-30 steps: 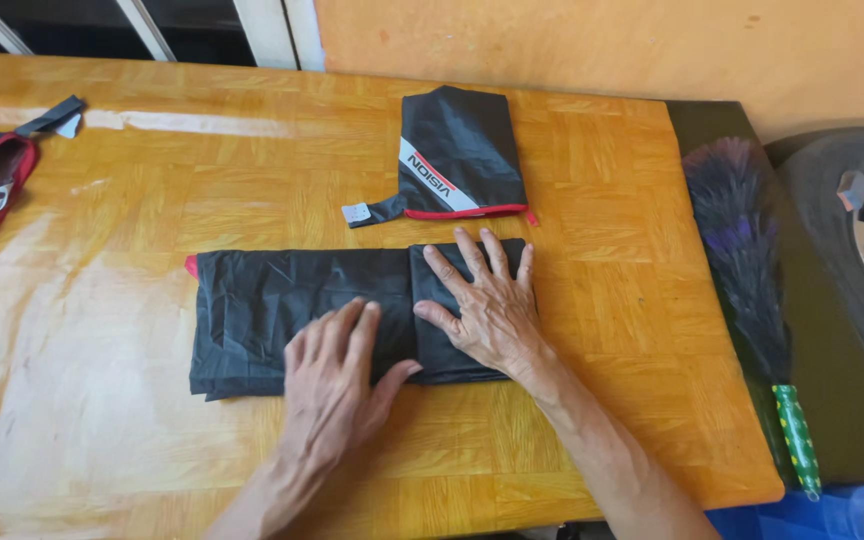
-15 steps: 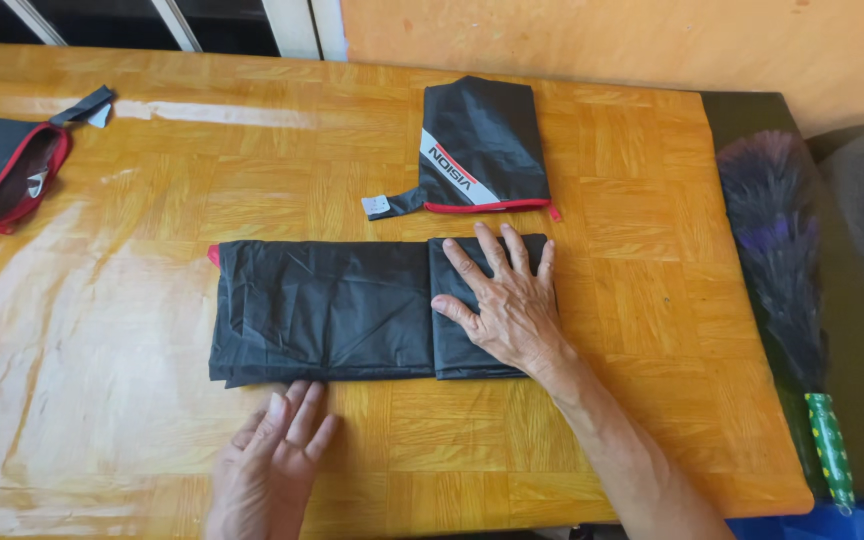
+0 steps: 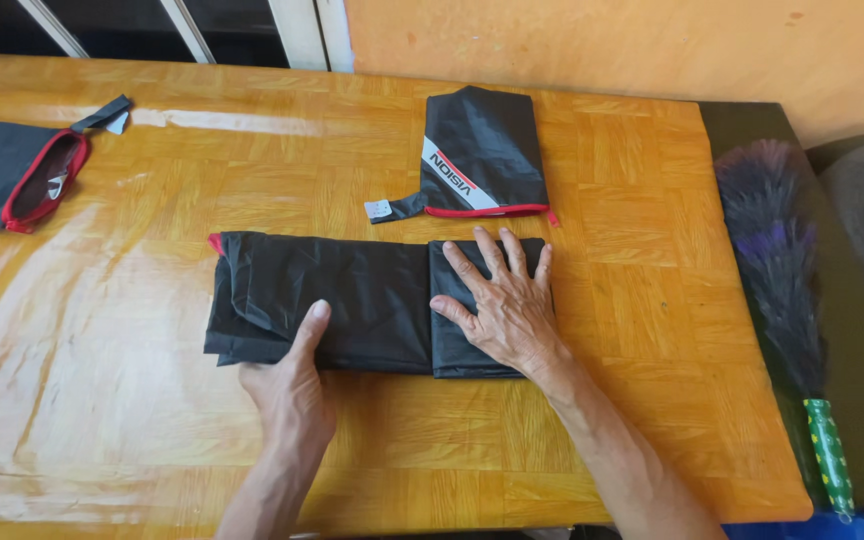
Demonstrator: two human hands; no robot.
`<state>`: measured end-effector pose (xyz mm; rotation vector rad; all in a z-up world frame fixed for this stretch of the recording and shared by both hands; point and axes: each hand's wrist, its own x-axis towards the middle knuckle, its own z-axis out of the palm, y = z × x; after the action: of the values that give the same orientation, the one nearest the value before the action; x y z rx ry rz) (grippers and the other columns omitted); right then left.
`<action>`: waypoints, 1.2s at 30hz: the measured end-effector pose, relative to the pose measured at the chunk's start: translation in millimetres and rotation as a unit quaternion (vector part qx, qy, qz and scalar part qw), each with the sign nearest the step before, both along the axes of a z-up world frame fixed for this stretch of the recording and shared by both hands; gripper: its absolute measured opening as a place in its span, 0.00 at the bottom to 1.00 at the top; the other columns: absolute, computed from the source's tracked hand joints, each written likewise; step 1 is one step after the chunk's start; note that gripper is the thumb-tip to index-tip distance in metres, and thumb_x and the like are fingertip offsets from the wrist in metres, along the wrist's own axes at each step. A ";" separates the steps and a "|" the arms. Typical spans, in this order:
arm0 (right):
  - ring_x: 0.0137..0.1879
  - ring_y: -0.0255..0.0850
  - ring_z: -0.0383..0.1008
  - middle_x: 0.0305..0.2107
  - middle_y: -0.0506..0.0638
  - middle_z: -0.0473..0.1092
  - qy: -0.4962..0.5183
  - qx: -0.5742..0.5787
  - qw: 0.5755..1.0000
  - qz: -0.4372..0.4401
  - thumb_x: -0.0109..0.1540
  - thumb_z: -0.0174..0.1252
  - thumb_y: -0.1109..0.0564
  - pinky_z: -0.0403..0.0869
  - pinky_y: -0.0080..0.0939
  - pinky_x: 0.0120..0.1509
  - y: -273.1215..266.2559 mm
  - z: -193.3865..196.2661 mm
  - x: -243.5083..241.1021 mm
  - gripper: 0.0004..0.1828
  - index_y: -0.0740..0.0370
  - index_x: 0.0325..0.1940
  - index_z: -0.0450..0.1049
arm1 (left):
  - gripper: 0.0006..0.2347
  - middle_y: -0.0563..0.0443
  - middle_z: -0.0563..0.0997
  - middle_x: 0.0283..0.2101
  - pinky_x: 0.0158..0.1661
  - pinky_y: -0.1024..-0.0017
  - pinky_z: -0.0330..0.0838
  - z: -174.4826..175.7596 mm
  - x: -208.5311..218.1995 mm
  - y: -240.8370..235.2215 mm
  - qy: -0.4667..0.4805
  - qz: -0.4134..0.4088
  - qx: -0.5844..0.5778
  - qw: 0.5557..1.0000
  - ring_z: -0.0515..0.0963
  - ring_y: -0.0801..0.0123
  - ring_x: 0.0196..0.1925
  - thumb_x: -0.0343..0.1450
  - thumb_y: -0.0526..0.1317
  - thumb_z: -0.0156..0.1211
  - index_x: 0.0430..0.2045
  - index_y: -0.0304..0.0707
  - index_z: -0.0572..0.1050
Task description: The person folds a long black piece of fabric on a wooden table. They fold the fabric in half lengthwise, then fold the ends inward to create a compact rectangular shape, and finally fold it in half again.
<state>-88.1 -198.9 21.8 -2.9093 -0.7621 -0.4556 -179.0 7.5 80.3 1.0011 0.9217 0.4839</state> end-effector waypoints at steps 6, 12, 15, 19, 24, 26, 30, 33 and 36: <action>0.78 0.63 0.46 0.72 0.58 0.53 0.088 0.028 0.996 -0.019 0.66 0.45 0.25 0.41 0.91 0.69 3.4 7.7 -3.4 0.38 0.40 0.77 0.58 | 0.21 0.50 0.83 0.39 0.45 0.64 0.80 -12.7 5.3 -4.7 -0.083 0.046 0.011 0.995 0.84 0.65 0.42 0.57 0.28 0.77 0.42 0.36 0.78; 0.78 0.64 0.47 0.72 0.59 0.54 0.085 0.018 0.996 -0.016 0.66 0.44 0.25 0.41 0.91 0.69 11.2 7.7 -11.9 0.39 0.41 0.77 0.58 | 0.16 0.57 0.84 0.38 0.43 0.74 0.78 -39.1 6.8 29.3 -0.064 -0.027 0.191 0.979 0.81 0.78 0.39 0.62 0.31 0.76 0.42 0.46 0.82; 0.78 0.65 0.47 0.72 0.61 0.54 0.082 0.015 0.996 -0.019 0.66 0.42 0.24 0.39 0.91 0.68 17.7 7.3 -15.2 0.39 0.42 0.77 0.58 | 0.10 0.55 0.85 0.35 0.41 0.75 0.78 -57.3 6.4 45.2 -0.072 -0.050 0.195 0.977 0.83 0.76 0.37 0.65 0.31 0.72 0.38 0.43 0.82; 0.78 0.67 0.45 0.72 0.63 0.52 0.093 -0.003 0.995 -0.033 0.67 0.41 0.25 0.38 0.92 0.68 22.3 8.6 -19.7 0.40 0.44 0.77 0.58 | 0.14 0.52 0.84 0.40 0.51 0.70 0.73 -100.8 8.0 62.3 -0.090 -0.139 0.312 0.935 0.76 0.78 0.46 0.67 0.27 0.68 0.44 0.43 0.82; 0.78 0.66 0.46 0.73 0.66 0.51 0.116 -0.018 0.993 0.004 0.65 0.46 0.26 0.42 0.90 0.69 23.4 21.6 -5.1 0.40 0.52 0.72 0.64 | 0.17 0.47 0.84 0.47 0.56 0.67 0.73 -109.4 11.1 63.1 -0.140 -0.142 0.326 0.924 0.77 0.72 0.52 0.67 0.25 0.65 0.50 0.40 0.81; 0.79 0.67 0.45 0.73 0.69 0.50 0.103 0.023 0.992 0.074 0.62 0.57 0.29 0.46 0.85 0.72 25.2 26.3 6.4 0.40 0.64 0.63 0.72 | 0.18 0.47 0.83 0.50 0.57 0.67 0.73 -116.5 12.7 64.4 -0.150 -0.147 0.328 0.921 0.77 0.72 0.54 0.67 0.25 0.65 0.52 0.41 0.80; 0.78 0.65 0.48 0.73 0.66 0.52 0.109 0.063 0.979 0.163 0.59 0.63 0.31 0.47 0.83 0.74 29.5 12.3 32.6 0.37 0.59 0.61 0.74 | 0.20 0.45 0.81 0.55 0.58 0.65 0.72 -118.3 12.4 60.8 -0.155 -0.138 0.319 0.925 0.75 0.71 0.57 0.67 0.25 0.65 0.54 0.40 0.79; 0.77 0.57 0.56 0.68 0.60 0.61 0.107 0.098 0.969 0.201 0.61 0.63 0.33 0.49 0.72 0.79 28.9 -4.8 42.5 0.34 0.58 0.60 0.73 | 0.25 0.30 0.66 0.71 0.62 0.59 0.68 -96.2 10.6 61.1 -0.200 -0.144 0.323 0.914 0.68 0.48 0.68 0.66 0.20 0.61 0.59 0.35 0.74; 0.75 0.51 0.61 0.67 0.54 0.64 0.064 0.096 0.970 0.214 0.61 0.62 0.32 0.47 0.63 0.81 26.0 -12.0 40.9 0.34 0.54 0.63 0.71 | 0.23 0.26 0.59 0.74 0.59 0.51 0.70 -75.7 6.8 69.9 -0.193 -0.204 0.360 0.890 0.66 0.31 0.68 0.64 0.20 0.62 0.55 0.28 0.73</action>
<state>-47.2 -172.9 9.8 -2.4702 -1.2075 -0.2735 -172.2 77.3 4.6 1.6526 0.1312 0.6499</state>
